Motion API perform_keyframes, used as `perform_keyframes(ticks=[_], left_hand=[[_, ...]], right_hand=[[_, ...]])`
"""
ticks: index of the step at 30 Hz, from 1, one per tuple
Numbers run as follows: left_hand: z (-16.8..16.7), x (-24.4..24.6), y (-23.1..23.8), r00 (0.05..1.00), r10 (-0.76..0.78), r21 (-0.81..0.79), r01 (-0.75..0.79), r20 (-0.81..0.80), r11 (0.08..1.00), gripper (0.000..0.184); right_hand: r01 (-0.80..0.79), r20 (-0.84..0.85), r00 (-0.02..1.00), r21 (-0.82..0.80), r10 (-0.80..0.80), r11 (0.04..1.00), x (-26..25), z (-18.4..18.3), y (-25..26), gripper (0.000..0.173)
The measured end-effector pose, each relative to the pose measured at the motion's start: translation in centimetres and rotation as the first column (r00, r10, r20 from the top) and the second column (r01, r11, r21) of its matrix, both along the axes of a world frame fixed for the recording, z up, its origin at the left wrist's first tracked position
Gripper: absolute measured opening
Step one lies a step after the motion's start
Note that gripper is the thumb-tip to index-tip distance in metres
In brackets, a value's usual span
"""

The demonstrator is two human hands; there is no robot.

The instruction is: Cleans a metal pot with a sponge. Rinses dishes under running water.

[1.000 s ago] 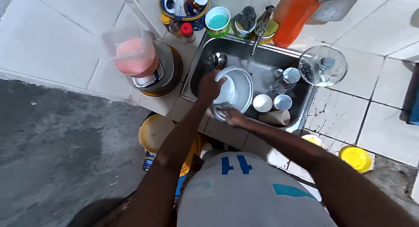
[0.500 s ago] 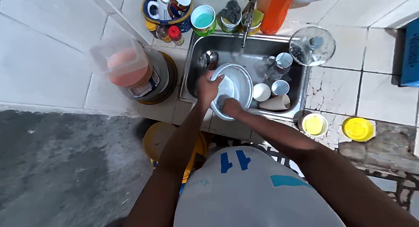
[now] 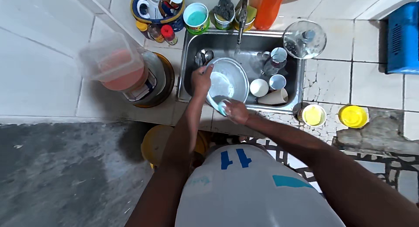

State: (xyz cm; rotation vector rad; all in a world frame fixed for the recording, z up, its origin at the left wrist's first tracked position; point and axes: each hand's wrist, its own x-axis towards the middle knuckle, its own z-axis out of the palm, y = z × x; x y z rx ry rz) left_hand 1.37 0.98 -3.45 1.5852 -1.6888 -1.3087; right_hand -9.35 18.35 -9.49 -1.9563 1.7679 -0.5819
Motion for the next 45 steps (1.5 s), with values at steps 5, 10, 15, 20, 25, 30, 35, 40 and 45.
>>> perform_keyframes(ticks=[5,10,15,20,25,30,35,40,45], left_hand=[[-1.0,0.9,-1.1,0.994,0.038,0.039,-0.034,-0.103,0.999,0.038],[-0.2,0.0,0.7,0.963,0.160,0.059,-0.151,-0.216,0.987,0.032],[0.8,0.7,2.0,0.942,0.261,0.340,-0.180,-0.209,0.923,0.040],[0.8,0.7,3.1,0.879,0.342,0.405,-0.194,-0.333,0.893,0.052],[0.2,0.6,3.8,0.971,0.154,0.180,-0.121,-0.184,0.976,0.081],[-1.4,0.9,3.7,0.997,0.007,-0.008,-0.006,0.078,1.000,0.045],[-1.8,0.8,3.5,1.000,-0.001,0.023,0.000,0.027,1.000,0.034],[-1.0,0.3,3.2,0.993,-0.118,0.066,0.117,0.019,0.991,0.045],[0.0,-0.2,3.0,0.986,-0.147,0.102,0.138,0.082,0.985,0.049]], right_hand=[[-0.222,-0.234,0.950,-0.038,0.208,0.974,-7.9,-3.9,-0.2,0.044],[0.246,0.151,0.954,0.099,-0.259,0.964,3.5,1.6,-0.5,0.041],[0.320,0.311,0.889,0.105,-0.337,0.942,6.8,6.8,-4.5,0.041],[0.158,0.286,0.954,-0.213,-0.093,0.964,5.3,3.1,-6.4,0.039],[-0.137,-0.084,0.990,-0.393,0.113,0.909,-0.2,1.2,-11.3,0.038],[0.168,-0.147,0.972,-0.119,-0.185,0.979,-4.3,2.3,-13.4,0.035],[0.362,-0.028,0.931,-0.042,-0.363,0.931,-5.1,1.7,-12.7,0.047],[-0.217,-0.163,0.972,-0.328,0.171,0.919,-5.9,-0.3,-12.2,0.077],[-0.144,-0.305,0.946,-0.109,0.105,0.984,-7.4,1.4,-12.0,0.065]])
